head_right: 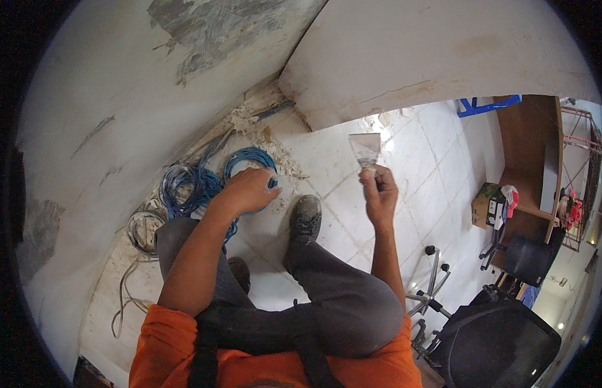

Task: The person scrapes the edges and corners of the wall using a scraper and rubs the wall and window frame by hand.

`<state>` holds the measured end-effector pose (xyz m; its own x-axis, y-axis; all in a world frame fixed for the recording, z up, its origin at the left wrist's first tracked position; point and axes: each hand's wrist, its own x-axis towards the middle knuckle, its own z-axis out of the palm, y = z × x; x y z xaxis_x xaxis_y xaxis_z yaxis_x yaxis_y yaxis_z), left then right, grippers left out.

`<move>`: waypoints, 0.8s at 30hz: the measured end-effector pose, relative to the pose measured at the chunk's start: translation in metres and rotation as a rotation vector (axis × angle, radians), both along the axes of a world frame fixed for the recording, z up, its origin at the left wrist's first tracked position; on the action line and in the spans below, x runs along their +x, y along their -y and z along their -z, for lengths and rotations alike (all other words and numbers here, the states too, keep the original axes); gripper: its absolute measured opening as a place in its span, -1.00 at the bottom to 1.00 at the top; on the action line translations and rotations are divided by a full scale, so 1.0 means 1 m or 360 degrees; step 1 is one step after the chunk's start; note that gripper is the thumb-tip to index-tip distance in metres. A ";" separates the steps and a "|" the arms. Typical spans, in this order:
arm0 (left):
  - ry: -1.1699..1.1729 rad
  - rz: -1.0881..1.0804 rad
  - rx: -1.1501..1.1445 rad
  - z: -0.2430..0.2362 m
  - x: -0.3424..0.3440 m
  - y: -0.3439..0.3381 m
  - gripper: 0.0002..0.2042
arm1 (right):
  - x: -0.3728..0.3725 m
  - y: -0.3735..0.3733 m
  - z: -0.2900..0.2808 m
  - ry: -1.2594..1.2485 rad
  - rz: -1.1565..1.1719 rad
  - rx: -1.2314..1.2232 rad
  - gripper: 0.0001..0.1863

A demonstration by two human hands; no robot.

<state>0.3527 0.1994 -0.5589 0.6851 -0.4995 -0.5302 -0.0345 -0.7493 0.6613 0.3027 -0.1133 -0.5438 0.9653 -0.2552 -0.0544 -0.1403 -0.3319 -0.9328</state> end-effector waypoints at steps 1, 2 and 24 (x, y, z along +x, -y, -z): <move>0.0000 0.0002 -0.0001 0.000 0.000 -0.001 -0.60 | -0.002 -0.008 -0.003 -0.0099 -0.0028 0.0085 -0.81; -0.0007 -0.0005 0.0006 -0.001 0.001 -0.002 -0.59 | -0.002 -0.013 -0.003 -0.0098 -0.0027 0.0085 -0.81; 0.0040 0.0029 -0.0194 0.004 0.007 0.023 -0.51 | 0.024 -0.032 -0.059 -0.0891 -0.0500 0.0162 -0.70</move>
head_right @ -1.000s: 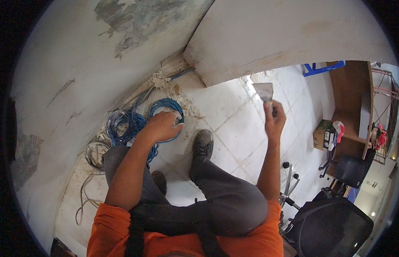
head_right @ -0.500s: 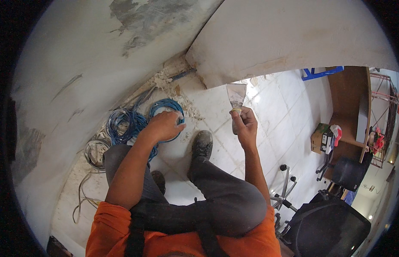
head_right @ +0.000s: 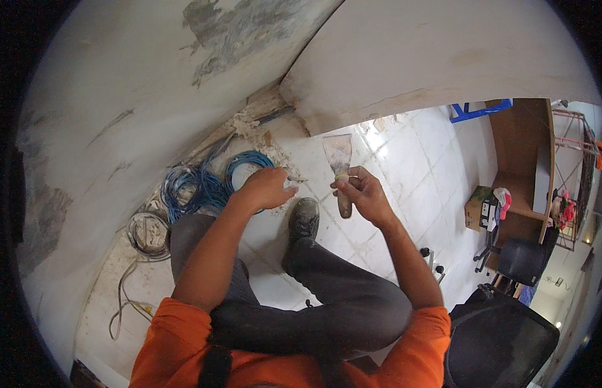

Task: The person scrapes the edges and corners of the wall using a scraper and rubs the wall and window frame by hand.

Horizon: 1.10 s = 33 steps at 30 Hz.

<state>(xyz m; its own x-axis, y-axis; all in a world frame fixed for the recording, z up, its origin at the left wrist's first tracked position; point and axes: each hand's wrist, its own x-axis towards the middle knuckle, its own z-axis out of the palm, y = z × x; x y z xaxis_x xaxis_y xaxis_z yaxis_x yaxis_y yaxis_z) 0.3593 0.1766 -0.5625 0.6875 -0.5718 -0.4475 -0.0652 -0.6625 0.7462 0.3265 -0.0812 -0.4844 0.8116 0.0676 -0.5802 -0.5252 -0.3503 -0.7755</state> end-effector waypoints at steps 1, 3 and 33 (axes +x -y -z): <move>0.0001 0.0004 0.0000 0.005 0.001 0.005 -0.51 | 0.003 0.001 -0.008 0.0001 0.0004 0.0000 -0.70; 0.0053 0.0015 -0.0005 0.010 0.004 0.009 -0.55 | 0.009 -0.005 -0.026 -0.0273 -0.0267 -0.0260 -0.62; -0.0041 -0.0061 -0.0062 0.012 0.027 0.007 -0.60 | 0.023 -0.088 -0.027 0.0270 0.1272 0.0829 -0.68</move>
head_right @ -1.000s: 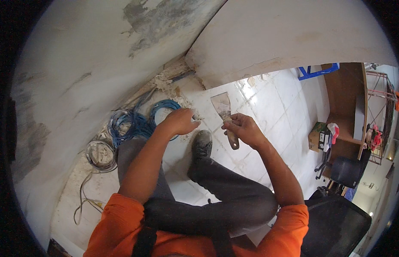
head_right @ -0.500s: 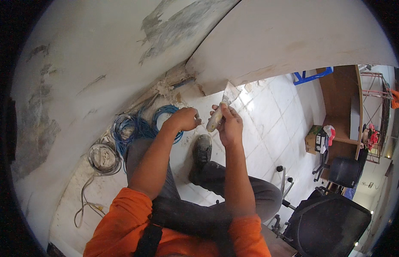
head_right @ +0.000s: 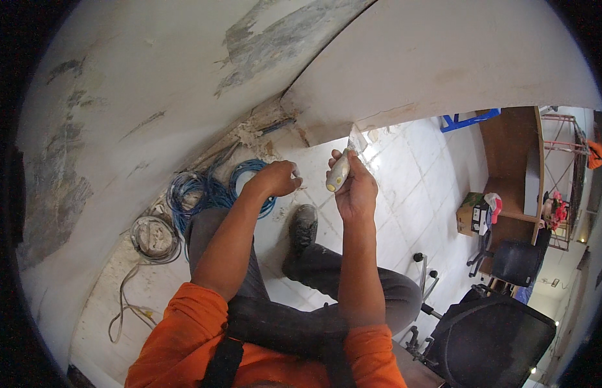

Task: The person scrapes the edges and corners of the wall using a scraper and rubs the wall and window frame by hand.

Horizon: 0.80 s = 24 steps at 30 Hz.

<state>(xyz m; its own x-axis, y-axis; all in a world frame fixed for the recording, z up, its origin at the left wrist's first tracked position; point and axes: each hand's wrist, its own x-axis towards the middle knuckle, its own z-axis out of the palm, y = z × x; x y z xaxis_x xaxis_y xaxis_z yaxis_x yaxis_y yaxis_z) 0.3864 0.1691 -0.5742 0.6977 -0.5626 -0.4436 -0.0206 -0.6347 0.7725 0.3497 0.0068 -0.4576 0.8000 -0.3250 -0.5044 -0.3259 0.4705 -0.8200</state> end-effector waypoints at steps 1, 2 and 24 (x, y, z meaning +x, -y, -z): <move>0.0002 -0.0004 -0.0003 0.002 0.000 0.000 -0.60 | 0.001 -0.001 -0.002 0.0002 -0.0004 -0.0003 -0.68; -0.0007 -0.0002 -0.0005 0.003 0.001 0.001 -0.59 | 0.001 -0.001 -0.005 0.0003 0.0017 -0.0007 -0.68; -0.0015 0.0001 -0.0070 0.009 -0.001 0.002 -0.52 | -0.001 -0.002 -0.027 0.0172 0.0113 -0.0053 -0.63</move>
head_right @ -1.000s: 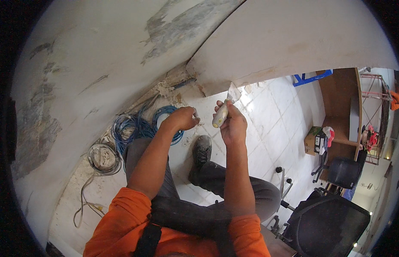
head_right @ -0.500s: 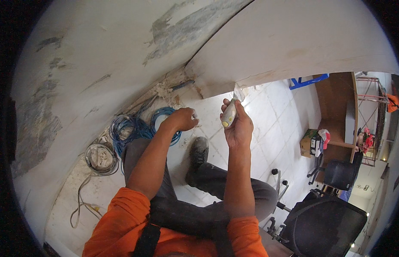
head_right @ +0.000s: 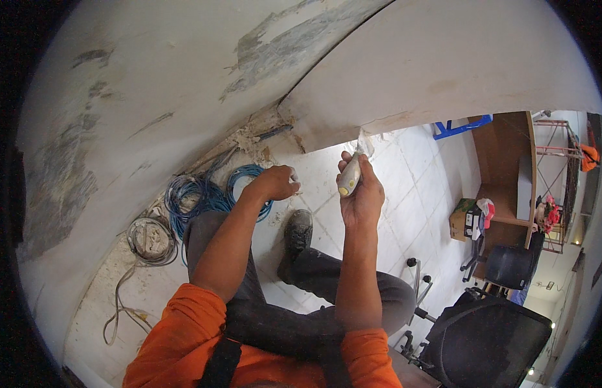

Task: The person scrapes the edges and corners of the wall using a scraper and rubs the wall and window frame by hand.

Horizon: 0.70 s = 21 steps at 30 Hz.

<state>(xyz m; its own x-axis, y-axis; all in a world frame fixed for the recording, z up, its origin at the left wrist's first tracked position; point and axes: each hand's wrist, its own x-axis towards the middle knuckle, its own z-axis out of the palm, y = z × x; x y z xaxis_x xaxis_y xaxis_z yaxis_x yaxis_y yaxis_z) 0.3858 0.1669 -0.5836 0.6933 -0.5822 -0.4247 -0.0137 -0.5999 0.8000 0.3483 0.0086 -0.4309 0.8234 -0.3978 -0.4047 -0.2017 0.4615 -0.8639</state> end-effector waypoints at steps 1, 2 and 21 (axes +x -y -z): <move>0.0003 -0.0002 0.0000 -0.001 0.000 -0.001 -0.52 | 0.000 -0.001 -0.001 0.0003 -0.0002 0.0000 -0.63; 0.0005 0.0000 0.0017 -0.003 0.000 -0.001 -0.52 | -0.001 -0.001 -0.003 0.0001 0.0004 -0.0007 -0.62; -0.0043 -0.0045 -0.0021 -0.004 0.003 0.005 -0.56 | -0.030 0.003 -0.023 0.0018 -0.0084 -0.0334 -0.64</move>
<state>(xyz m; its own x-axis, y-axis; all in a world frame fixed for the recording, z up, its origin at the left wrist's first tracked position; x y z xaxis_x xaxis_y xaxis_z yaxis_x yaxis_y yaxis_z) 0.3884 0.1614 -0.5796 0.6979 -0.5683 -0.4359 0.0249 -0.5890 0.8077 0.3179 0.0058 -0.4078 0.8493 -0.4284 -0.3085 -0.2109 0.2605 -0.9422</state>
